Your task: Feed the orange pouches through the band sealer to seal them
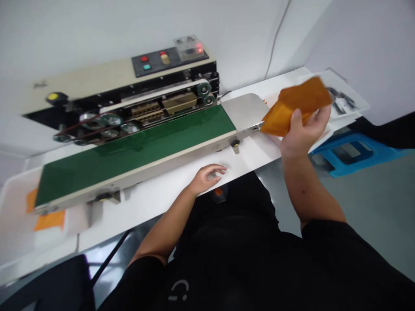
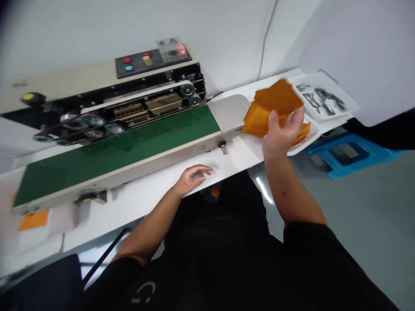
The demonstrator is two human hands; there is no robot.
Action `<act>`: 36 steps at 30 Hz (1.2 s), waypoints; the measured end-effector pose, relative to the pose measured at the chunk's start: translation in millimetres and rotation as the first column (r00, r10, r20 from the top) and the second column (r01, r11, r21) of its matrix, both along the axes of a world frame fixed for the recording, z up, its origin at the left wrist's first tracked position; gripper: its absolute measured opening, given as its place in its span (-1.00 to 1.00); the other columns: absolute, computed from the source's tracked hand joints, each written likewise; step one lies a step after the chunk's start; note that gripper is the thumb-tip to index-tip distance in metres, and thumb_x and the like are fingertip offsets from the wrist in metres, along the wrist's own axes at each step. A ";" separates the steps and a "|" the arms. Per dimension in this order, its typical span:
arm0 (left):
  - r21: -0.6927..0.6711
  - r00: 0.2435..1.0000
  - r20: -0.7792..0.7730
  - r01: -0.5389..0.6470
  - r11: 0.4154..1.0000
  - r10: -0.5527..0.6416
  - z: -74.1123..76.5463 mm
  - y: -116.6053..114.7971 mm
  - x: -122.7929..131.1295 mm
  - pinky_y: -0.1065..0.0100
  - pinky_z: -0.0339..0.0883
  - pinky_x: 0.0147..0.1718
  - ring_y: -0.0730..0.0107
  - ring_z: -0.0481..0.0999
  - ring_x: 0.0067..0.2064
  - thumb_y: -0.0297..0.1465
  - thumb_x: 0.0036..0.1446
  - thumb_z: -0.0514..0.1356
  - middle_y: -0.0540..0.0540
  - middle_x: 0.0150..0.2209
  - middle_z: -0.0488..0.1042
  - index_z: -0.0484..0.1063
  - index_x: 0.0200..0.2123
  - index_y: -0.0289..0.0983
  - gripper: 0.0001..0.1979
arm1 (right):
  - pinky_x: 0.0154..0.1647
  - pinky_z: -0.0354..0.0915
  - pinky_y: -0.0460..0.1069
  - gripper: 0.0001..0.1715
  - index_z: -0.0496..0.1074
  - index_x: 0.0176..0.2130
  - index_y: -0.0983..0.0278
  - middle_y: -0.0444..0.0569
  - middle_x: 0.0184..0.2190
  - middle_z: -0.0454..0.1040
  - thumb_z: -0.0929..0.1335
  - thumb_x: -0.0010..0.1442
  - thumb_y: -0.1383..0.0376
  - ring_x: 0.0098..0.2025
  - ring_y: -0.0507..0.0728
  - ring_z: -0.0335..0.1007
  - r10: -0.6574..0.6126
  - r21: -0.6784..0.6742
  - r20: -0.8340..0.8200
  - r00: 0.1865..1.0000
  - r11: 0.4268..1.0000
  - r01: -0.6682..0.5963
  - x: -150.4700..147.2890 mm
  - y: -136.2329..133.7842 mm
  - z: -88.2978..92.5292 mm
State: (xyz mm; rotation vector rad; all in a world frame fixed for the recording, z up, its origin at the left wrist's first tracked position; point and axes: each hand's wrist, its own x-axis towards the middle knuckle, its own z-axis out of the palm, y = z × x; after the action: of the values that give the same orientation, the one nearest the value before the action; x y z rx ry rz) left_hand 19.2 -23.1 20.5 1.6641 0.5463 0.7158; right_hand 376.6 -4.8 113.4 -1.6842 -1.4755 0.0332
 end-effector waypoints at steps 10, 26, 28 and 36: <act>0.105 0.832 -0.061 -0.544 0.833 0.551 -15.3 -39.6 -4.5 0.04 0.52 0.14 0.01 0.58 0.16 -0.13 0.22 0.40 -0.33 0.18 0.50 0.29 0.32 -0.22 -0.30 | 0.14 0.56 0.38 -0.50 0.45 0.19 -0.06 0.01 0.06 0.59 0.36 0.27 0.15 0.10 0.38 0.61 0.486 0.122 -0.369 0.792 0.870 -0.477 -184.4 -73.9 -131.8; 0.337 0.826 -0.056 -0.513 0.790 0.560 -27.3 -23.5 -35.5 -0.13 0.31 0.32 -0.06 0.46 0.28 -0.22 0.22 0.42 -0.36 0.24 0.44 0.42 0.25 -0.21 -0.43 | 0.23 0.46 0.32 -0.61 0.46 0.14 0.01 0.04 0.09 0.55 0.39 0.32 0.12 0.16 0.34 0.52 0.596 -0.066 -0.298 0.746 0.766 -0.639 -189.6 -50.5 -119.0; 0.393 0.818 -0.078 -0.500 0.771 0.570 -26.1 -22.4 -38.5 -0.13 0.32 0.30 -0.06 0.46 0.28 -0.24 0.23 0.40 -0.36 0.20 0.47 0.51 0.12 -0.24 -0.57 | 0.27 0.45 0.31 -0.59 0.49 0.12 0.03 0.04 0.10 0.54 0.44 0.29 0.10 0.18 0.34 0.51 0.604 -0.070 -0.308 0.735 0.756 -0.651 -188.3 -47.8 -117.4; 0.418 0.840 -0.174 -0.410 0.810 0.514 -22.5 -18.2 -38.9 0.05 0.47 0.10 0.09 0.58 0.05 -0.30 0.24 0.40 -0.25 0.01 0.58 0.51 0.11 -0.23 -0.60 | 0.29 0.45 0.27 -0.53 0.53 0.14 0.12 0.08 0.13 0.53 0.51 0.27 0.10 0.20 0.30 0.50 0.591 0.027 -0.334 0.734 0.785 -0.619 -181.0 -45.4 -123.6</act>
State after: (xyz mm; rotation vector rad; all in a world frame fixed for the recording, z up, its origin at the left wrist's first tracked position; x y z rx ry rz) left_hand -19.7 -41.3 -2.0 2.0223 1.1120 0.9920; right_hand 195.6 -50.2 -10.2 -1.1111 -1.7147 0.7135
